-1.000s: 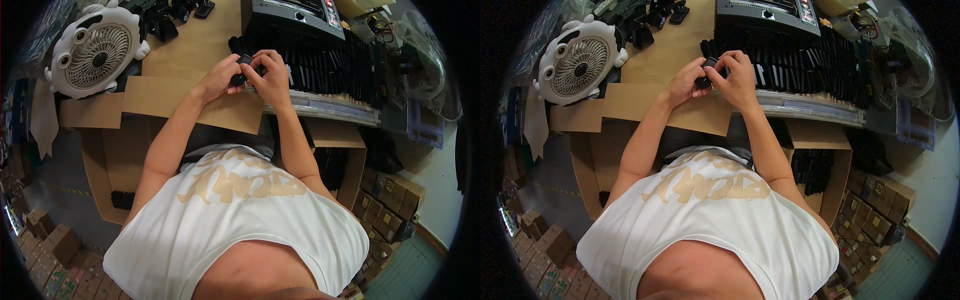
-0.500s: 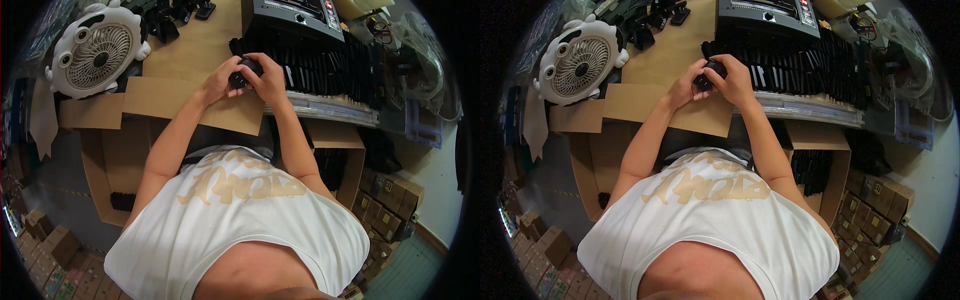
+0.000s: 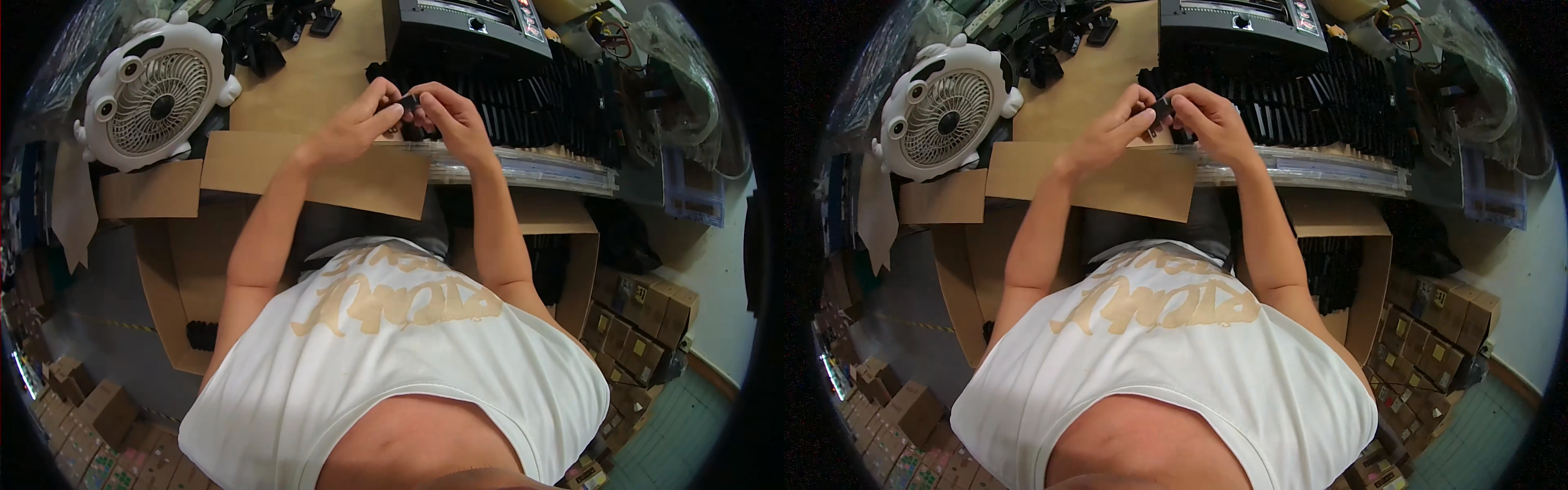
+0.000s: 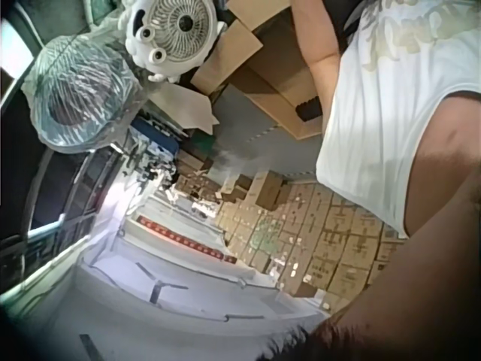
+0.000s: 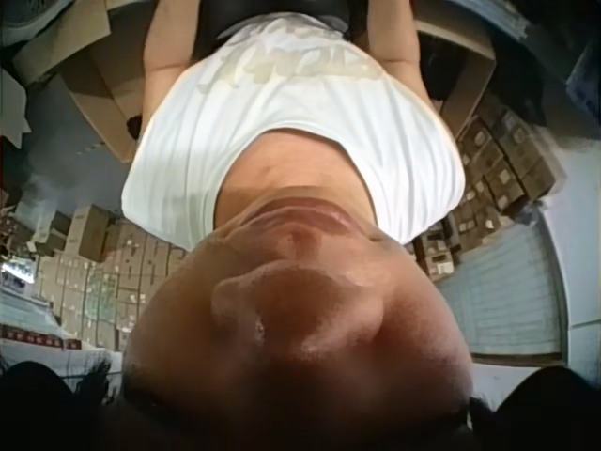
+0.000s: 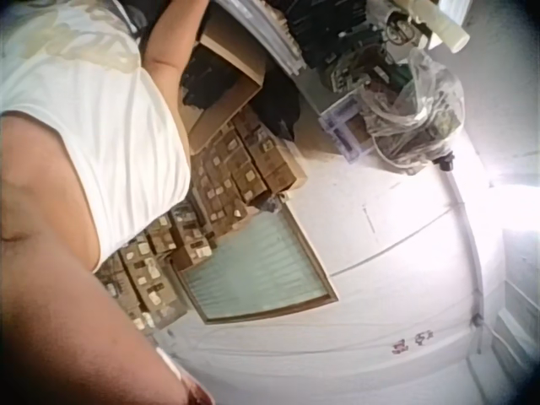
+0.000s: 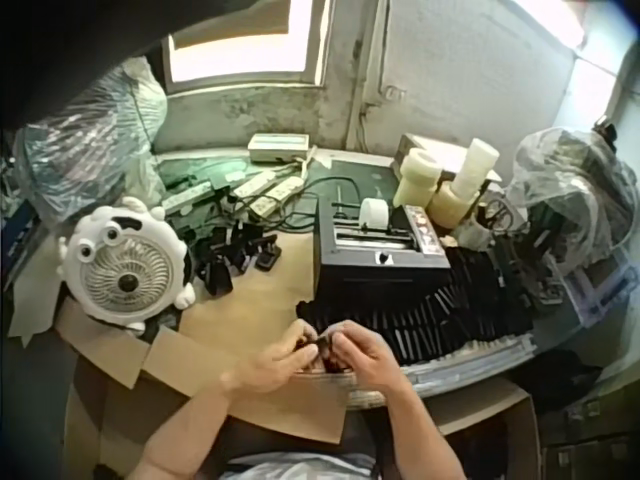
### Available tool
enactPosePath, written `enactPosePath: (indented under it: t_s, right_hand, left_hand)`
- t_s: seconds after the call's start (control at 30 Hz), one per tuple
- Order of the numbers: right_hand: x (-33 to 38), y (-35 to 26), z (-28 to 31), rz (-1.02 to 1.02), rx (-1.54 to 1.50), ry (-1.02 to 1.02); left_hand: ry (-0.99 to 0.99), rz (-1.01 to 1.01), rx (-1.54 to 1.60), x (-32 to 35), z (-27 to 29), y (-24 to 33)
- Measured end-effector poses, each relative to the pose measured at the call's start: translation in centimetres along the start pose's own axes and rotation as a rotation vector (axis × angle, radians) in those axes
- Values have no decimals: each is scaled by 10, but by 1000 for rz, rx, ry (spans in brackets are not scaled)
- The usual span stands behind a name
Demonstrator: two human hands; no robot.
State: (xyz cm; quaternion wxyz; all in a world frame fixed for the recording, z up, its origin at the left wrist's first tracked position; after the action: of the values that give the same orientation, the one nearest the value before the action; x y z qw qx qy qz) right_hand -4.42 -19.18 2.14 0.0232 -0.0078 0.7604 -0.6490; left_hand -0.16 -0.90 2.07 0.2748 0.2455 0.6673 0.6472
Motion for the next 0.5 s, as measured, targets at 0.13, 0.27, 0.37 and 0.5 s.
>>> enactPosePath:
  t_s: [0.13,0.27,0.37,0.5]
  right_hand:
    - [1,-7,10,220,384,-93]
    - [1,0,6,458,780,-237]
    - [0,11,1,622,1049,-364]
    - [5,20,-2,764,1283,-397]
  left_hand:
    - [12,-375,-501,-11,26,-15]
    - [-41,-385,-722,-7,30,-29]
    - [-83,-268,-775,-2,27,-36]
    - [-162,-49,-801,-5,14,-42]
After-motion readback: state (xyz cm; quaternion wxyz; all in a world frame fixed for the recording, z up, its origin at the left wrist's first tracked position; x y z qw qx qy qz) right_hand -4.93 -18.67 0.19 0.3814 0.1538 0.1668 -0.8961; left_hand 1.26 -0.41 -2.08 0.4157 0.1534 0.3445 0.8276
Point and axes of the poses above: each hand's wrist, its own x-axis away from the middle knuckle, its own z-axis out of the back of the hand, y = z × x, the point moved 2 cm from there along -x, towards the middle knuckle, and after that the axes turned 2 degrees about y, right-handed, at the moved point
